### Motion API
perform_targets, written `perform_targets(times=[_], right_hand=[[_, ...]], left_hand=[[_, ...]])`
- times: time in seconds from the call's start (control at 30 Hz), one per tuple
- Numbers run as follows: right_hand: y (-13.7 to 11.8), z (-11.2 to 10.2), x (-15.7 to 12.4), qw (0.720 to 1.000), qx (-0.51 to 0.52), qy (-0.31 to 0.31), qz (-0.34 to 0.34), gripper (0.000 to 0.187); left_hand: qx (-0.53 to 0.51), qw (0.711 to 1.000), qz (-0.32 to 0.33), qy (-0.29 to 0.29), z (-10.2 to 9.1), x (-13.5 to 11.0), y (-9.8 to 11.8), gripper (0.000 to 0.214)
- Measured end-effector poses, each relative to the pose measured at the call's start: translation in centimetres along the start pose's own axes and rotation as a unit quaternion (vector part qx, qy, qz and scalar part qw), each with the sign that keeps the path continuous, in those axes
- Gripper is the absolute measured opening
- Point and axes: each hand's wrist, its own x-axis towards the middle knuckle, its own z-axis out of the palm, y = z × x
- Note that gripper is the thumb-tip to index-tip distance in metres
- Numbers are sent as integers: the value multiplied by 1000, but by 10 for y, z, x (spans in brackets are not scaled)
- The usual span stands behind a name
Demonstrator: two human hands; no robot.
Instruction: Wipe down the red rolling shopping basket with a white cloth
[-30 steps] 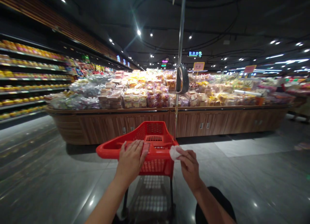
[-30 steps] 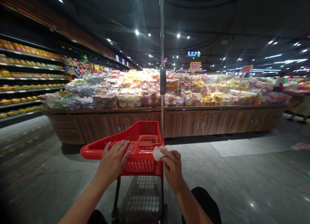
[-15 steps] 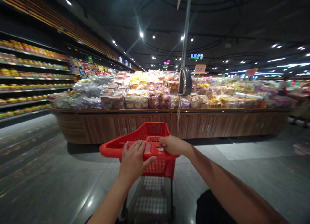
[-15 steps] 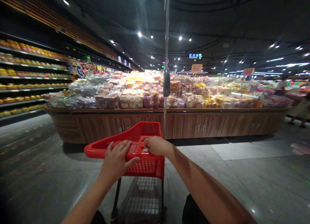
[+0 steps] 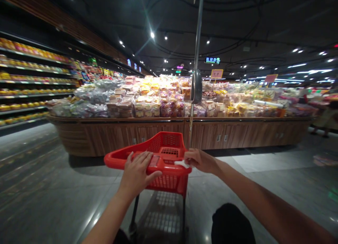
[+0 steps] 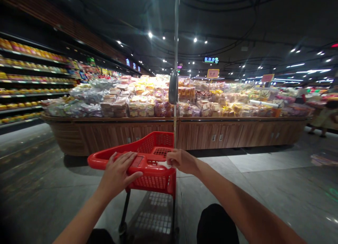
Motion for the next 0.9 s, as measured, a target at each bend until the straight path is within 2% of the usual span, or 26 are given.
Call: perform_targets(times=[0.1,0.17,0.23,0.3,0.33,0.4,0.47,0.57,0.63,0.7,0.8,0.83,0.9], right_hand=[[10,13,-20,993,-44,102,26,22],[15,34,-28,978,-45,192,65,21],[12,63,-33,950,-14,294,103,19],[0,94,-35,902,39,400,155,21],[-8,109,-36,888,61,425,162,22],[-24,133,-37,870,76,459,161,23],[-35,148,-39,878,63,458,122,27],[-32,156,-39,902,18,430,25,38],[-22,155,-38,897,3,441,-11,42],[-12,153,-35,877,19,481,17,37],[-10,155,-30,831,75,535,130,33],[-12,157,-29,824,93,538,154,34],[-19,163,-27,820,115,539,157,34]], left_hand=[[-5,1000,7,2,0,0,-6,67],[-7,1000,8,0,0,1,-10,69],[-6,1000,7,-6,0,1,-13,69],[-1,1000,6,-14,1,0,-17,69],[2,1000,6,-18,1,0,-18,69],[7,1000,6,-26,1,-1,-22,70],[9,999,11,-33,1,-2,-27,70],[9,999,20,-41,0,-2,-33,70],[7,999,25,-45,-1,-2,-35,69],[6,998,28,-48,-1,-1,-37,68],[8,998,28,-49,1,-2,-40,69],[10,998,28,-48,1,-2,-41,69],[12,998,27,-49,2,-3,-44,70]])
